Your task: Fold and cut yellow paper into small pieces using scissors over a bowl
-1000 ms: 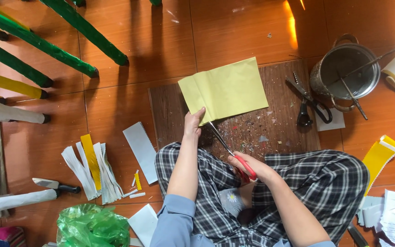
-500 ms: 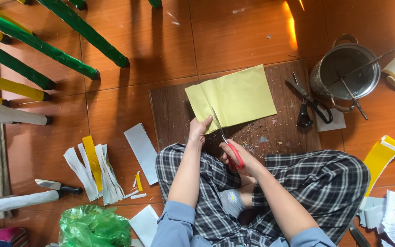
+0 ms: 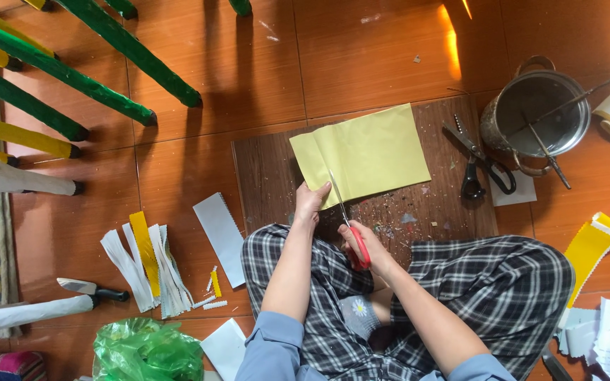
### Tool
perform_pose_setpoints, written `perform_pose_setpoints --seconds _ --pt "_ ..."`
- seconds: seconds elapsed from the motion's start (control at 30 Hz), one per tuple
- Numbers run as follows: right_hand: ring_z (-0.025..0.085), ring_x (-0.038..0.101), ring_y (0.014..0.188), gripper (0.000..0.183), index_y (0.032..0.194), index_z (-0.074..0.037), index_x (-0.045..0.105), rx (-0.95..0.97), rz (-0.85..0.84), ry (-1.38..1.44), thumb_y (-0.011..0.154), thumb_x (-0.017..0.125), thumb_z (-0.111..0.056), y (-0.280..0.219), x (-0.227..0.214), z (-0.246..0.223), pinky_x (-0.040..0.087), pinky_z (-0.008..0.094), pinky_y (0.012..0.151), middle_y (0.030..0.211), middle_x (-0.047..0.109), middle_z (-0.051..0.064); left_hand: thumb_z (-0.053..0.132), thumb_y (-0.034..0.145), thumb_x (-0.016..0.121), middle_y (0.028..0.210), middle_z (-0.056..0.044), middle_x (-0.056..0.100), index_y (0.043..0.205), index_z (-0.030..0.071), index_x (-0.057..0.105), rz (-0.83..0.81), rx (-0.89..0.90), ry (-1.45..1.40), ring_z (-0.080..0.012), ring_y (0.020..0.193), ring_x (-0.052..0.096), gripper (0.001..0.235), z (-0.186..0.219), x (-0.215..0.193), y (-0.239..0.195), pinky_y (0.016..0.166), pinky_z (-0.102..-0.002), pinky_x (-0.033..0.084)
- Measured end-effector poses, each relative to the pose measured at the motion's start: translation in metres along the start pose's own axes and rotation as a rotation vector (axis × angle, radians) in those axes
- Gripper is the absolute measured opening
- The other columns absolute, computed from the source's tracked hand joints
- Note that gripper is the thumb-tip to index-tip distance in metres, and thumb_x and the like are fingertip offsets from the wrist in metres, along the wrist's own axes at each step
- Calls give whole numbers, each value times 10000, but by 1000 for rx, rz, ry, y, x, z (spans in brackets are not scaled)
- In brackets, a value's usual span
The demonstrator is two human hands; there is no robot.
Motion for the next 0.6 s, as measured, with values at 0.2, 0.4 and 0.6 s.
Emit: perform_pose_setpoints --seconds 0.2,0.4,0.6 --pt "217 546 281 312 956 -14 633 39 53 26 962 593 -323 4 -3 11 420 243 221 451 531 169 -14 721 840 871 -172 676 1090 -9 624 7 35 44 -246 790 663 428 6 17 -9 688 -410 591" --pt "201 555 282 332 903 -14 626 28 37 34 967 583 -337 2 2 -6 399 239 218 437 545 159 -46 725 793 1073 -284 627 1364 26 478 16 269 320 -341 1000 626 716 50 22 -25 817 -474 525" --pt "195 555 307 380 925 -19 626 53 85 57 973 570 -391 13 4 -16 419 247 228 507 537 133 -54 721 781 1160 -297 623 1433 33 421 -34 194 348 -428 1083 625 803 53 28 -47 835 -509 544"
Point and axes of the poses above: each hand's wrist, its own y-axis towards the middle knuckle, its own x-axis out of the palm, z = x × y, the point moved 4 cm from there along y, towards the middle knuckle
